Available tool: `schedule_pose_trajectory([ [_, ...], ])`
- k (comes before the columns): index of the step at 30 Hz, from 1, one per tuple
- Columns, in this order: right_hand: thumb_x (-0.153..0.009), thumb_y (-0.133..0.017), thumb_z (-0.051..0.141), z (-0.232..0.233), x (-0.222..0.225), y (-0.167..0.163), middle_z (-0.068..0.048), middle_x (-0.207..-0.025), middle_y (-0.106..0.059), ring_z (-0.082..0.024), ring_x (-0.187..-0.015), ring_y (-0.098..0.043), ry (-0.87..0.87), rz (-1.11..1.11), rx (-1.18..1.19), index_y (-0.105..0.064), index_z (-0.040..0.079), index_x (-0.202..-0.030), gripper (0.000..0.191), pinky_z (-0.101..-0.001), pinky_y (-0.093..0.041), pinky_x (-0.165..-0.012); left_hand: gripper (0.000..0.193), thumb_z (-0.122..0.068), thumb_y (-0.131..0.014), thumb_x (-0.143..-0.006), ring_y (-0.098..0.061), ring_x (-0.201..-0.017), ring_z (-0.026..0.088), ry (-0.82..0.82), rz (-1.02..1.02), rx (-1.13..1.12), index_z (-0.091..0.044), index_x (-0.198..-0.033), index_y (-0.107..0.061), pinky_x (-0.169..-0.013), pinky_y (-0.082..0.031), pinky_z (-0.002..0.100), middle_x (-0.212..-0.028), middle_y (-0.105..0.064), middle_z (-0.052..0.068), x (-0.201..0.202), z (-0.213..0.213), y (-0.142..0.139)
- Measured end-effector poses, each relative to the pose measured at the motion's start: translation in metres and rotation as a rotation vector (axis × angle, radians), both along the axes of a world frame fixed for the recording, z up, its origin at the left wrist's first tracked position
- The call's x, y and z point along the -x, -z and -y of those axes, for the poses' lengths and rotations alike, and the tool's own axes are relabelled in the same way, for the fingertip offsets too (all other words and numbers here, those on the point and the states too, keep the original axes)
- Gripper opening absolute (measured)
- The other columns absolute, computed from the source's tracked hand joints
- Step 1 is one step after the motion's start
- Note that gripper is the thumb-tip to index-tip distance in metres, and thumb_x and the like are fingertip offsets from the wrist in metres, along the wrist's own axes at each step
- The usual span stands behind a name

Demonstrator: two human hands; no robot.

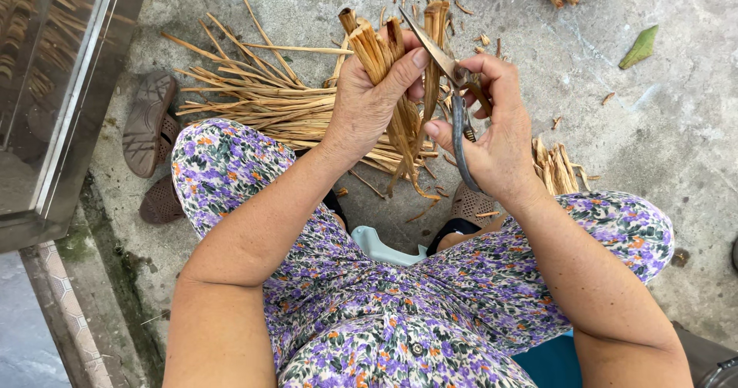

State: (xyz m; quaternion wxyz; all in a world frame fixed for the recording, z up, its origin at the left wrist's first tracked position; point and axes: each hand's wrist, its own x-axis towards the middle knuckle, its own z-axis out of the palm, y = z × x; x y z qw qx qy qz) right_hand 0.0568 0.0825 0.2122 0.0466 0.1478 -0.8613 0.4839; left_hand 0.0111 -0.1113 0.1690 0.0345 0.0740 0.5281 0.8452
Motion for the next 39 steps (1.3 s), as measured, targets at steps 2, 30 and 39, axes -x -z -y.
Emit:
schedule_pose_trajectory([
  [2, -0.089, -0.092, 0.03, 0.001, -0.001, -0.001, -0.003, -0.116, -0.056, -0.014, -0.099, -0.054, 0.021, -0.015, -0.04, -0.047, 0.01, -0.144, 0.074, -0.0286, -0.05, -0.084, 0.023, -0.022, -0.071, -0.104, -0.064, -0.078, 0.008, -0.011, 0.003, 0.013, -0.004, -0.119, -0.069, -0.07, -0.055, 0.023, -0.091, -0.068, -0.001, 0.0, 0.0, 0.001],
  [30, -0.107, -0.078, -0.001, -0.003, 0.001, 0.001, -0.006, -0.104, -0.062, -0.009, -0.094, -0.061, -0.021, 0.038, 0.554, -0.043, 0.007, -0.137, 0.047, -0.0208, -0.053, -0.085, 0.031, -0.034, -0.056, -0.111, -0.072, -0.086, 0.013, 0.184, 0.031, 0.018, -0.008, -0.127, -0.055, -0.076, -0.063, 0.028, -0.096, -0.071, 0.007, 0.003, -0.012, 0.006],
  [39, -0.103, -0.085, -0.003, 0.003, 0.006, 0.009, -0.007, -0.113, -0.063, -0.01, -0.102, -0.062, -0.074, -0.016, 0.546, -0.042, 0.008, -0.14, 0.058, -0.0211, -0.055, -0.094, 0.04, -0.011, -0.068, -0.099, -0.074, -0.109, 0.021, 0.109, -0.177, 0.656, -0.01, -0.131, -0.044, -0.087, -0.061, 0.035, -0.113, -0.07, 0.008, -0.021, -0.036, -0.004],
])
